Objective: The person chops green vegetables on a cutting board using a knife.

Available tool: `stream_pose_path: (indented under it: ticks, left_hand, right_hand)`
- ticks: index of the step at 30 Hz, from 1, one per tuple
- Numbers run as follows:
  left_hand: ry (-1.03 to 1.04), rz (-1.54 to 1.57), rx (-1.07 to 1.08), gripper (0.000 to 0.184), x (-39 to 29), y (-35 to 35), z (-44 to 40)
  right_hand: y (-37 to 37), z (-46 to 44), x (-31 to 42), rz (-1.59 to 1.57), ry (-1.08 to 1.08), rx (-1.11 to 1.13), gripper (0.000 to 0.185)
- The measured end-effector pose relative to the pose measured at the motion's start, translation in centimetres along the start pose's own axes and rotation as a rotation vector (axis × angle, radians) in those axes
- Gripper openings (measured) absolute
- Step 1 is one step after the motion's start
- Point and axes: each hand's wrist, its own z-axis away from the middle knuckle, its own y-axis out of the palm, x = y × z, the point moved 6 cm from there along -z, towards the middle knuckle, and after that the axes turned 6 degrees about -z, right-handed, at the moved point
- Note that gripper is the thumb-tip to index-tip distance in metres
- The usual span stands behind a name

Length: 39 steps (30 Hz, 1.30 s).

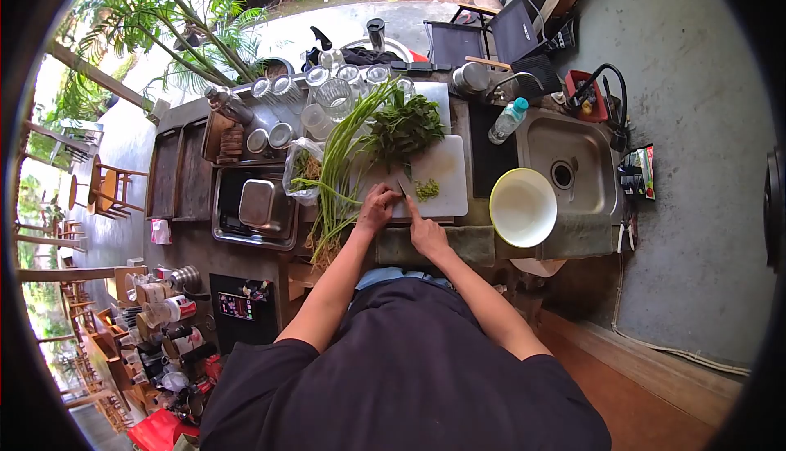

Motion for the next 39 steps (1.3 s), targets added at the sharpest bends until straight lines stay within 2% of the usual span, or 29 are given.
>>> stream_pose_path:
  ticks: [6,9,11,16,24,31,39]
  left_hand:
    - [-0.029,-0.012,-0.029,0.016,0.2,0.0,0.2]
    - [-0.007,-0.008,-0.019,0.024,0.2,0.2,0.3]
    - [-0.015,0.000,-0.022,0.016,0.1,0.0,0.2]
    - [-0.014,0.017,-0.041,0.015,0.7,0.4,0.3]
    - [-0.006,-0.010,-0.080,0.013,0.1,0.3,0.4]
    - [-0.034,0.001,-0.069,0.012,0.2,0.2,0.4]
    - [-0.044,0.001,-0.077,0.013,0.4,0.3,0.4]
  right_hand:
    - [0.3,2.4,-0.3,-0.016,-0.024,0.029,0.079]
    - [0.1,2.3,-0.2,0.029,0.008,0.075,0.081]
    - [0.2,1.0,0.2,0.050,-0.015,0.029,0.081]
    - [0.6,-0.6,0.1,0.035,-0.034,-0.028,0.082]
    - [0.5,3.4,-0.9,-0.002,-0.047,0.014,0.080]
    - [0.2,0.9,0.0,-0.015,-0.029,-0.027,0.080]
    - [-0.4,2.8,-0.7,0.043,-0.023,0.015,0.080]
